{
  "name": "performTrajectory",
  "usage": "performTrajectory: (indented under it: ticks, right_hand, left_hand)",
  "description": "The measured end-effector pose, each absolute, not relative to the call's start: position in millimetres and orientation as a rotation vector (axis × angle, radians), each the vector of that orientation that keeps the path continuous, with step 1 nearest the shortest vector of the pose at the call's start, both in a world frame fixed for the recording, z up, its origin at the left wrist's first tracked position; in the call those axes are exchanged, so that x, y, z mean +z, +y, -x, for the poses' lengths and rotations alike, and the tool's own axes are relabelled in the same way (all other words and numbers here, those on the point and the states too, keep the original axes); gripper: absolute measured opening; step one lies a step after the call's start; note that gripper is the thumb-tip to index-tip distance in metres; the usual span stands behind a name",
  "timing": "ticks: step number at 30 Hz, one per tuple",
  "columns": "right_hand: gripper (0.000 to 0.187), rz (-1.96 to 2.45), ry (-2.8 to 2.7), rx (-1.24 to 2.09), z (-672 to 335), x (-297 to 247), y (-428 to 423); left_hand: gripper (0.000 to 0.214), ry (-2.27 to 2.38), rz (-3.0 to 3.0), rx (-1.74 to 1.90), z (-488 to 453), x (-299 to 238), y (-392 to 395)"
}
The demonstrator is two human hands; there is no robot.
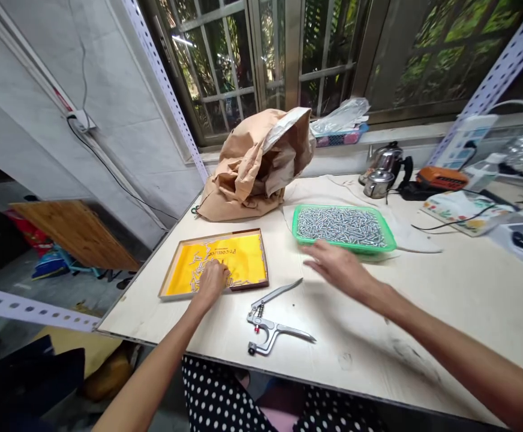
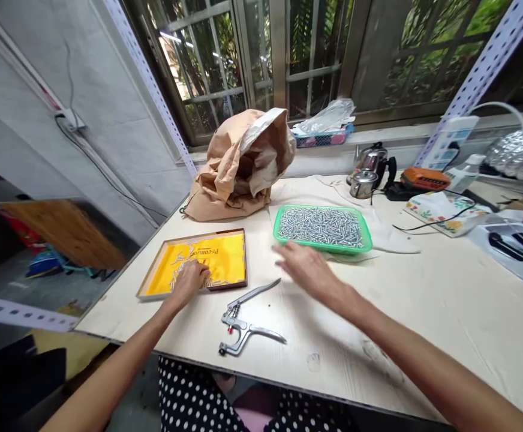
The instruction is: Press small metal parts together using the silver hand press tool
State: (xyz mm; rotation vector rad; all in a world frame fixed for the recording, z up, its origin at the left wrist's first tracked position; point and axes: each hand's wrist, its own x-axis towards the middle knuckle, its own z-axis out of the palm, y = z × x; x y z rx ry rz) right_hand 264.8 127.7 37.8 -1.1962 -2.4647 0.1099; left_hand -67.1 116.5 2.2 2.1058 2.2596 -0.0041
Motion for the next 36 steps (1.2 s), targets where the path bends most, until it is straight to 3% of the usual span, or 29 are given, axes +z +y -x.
performTrajectory:
  ticks: [3,8,14,22,27,36]
  right_hand:
    - [0.026,1.046,-2.554,0.39,-244.2,12.7,73.6]
    - [0.021,1.162,-2.585,0.658,-226.8,-17.0,29.4]
    - [0.011,1.246,-2.671,0.508,-210.9,-34.4,27.8]
    - [0.012,1.246,-2.637,0.384,-208.4,-41.8,26.7]
    - [0.013,1.221,-2.643,0.401,-209.4,-42.6,28.5]
    - [0.013,1.238,-2.689,0.402,-208.6,-38.2,29.2]
  left_hand:
    - [0.022,2.248,-2.095,-0.049,67.6,0.9,118.2]
    - [0.024,2.254,-2.091,-0.107,70.9,-2.5,116.4]
    - [0.023,2.225,-2.157,-0.08,68.7,-6.2,113.6]
    - [0.021,2.074,-2.164,0.179,50.9,16.4,98.5]
    - [0.025,1.753,-1.584,0.516,26.9,10.2,35.4]
    - [0.037,1.756,-1.164,0.491,13.5,-12.8,0.5]
